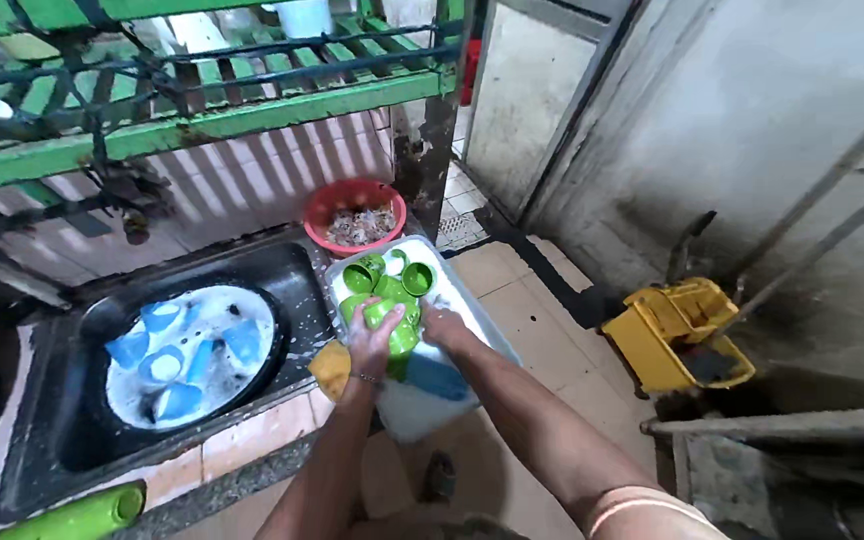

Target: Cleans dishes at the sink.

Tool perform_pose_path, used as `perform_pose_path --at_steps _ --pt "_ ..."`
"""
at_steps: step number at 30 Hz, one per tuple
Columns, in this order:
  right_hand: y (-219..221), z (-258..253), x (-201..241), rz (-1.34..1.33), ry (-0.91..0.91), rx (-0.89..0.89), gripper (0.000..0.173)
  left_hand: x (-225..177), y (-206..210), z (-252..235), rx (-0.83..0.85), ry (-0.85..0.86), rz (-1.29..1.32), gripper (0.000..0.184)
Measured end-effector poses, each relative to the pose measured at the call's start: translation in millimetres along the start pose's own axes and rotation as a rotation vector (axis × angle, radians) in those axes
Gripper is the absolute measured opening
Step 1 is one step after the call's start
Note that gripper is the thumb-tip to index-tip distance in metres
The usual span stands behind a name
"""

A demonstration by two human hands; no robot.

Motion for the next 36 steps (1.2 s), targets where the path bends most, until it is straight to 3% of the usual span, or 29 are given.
perform_pose_path --at_steps 5,7,11,12,15,17,19,22,26,30,34,36 --pt "-2.9 19.3 3.2 0.04 -0.055 -0.019 0.066 -7.6 -2.3 5.3 -0.077 -0.027 -0.024 0.064" --pt "-13.1 18.1 -8.6 -0.156 0.016 0.033 0.066 -12.7 -5.3 -3.9 -0.135 0.058 0.014 0.064" --pt "-43.0 41.2 -29.1 -0.756 0.065 -0.039 0.039 -23.6 -5.4 -14.9 -0.224 0.16 0.065 0.068" --pt "-53.3 54.4 -25.7 -0.871 0.048 -0.105 0.038 -24.7 -2.6 -16.2 -0.242 0.169 0.055 0.071" --pt "-74.5 86.3 17.5 -1.009 -0.16 -0.226 0.06 -27.5 16.3 -17.9 -0.279 0.195 -0.007 0.068" --pt "-85.6 92.1 51.2 -0.798 -0.261 -0.31 0.063 -27.8 33.0 -22.2 -0.325 0.181 0.054 0.052" --pt "-96.9 75.7 62.2 -0.528 -0.231 -0.418 0.059 -26.9 44.1 -24.4 -0.339 0.141 0.064 0.049" --pt "-107.3 45.5 53.2 -0.514 -0.181 -0.394 0.044 -31.9 46.1 -20.2 -0.319 0.061 -0.141 0.051" --pt "-89.4 82.2 72.4 -0.328 -0.209 -0.551 0.044 -30.3 29.1 -43.6 -0.341 -0.027 -0.243 0.054" --pt "-100.1 41.9 68.0 -0.399 -0.223 -0.401 0.04 -30.2 33.2 -31.3 -0.309 -0.028 -0.15 0.058" --pt "-91.8 73.5 86.3 -0.178 -0.17 -0.469 0.045 -15.3 20.7 -51.3 -0.324 -0.212 -0.04 0.077" --pt "-98.6 72.7 83.2 -0.154 -0.116 -0.412 0.045 -8.7 27.4 -49.8 -0.255 -0.257 0.12 0.079"
Point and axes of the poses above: each hand's wrist, its own z-axis away from the middle knuckle, its own y-axis out of the palm, x = y × z, the point moved 6 cm from there along -z, towards the middle knuckle, and after that the axes turned 2 degrees about z, right-handed, at the moved point
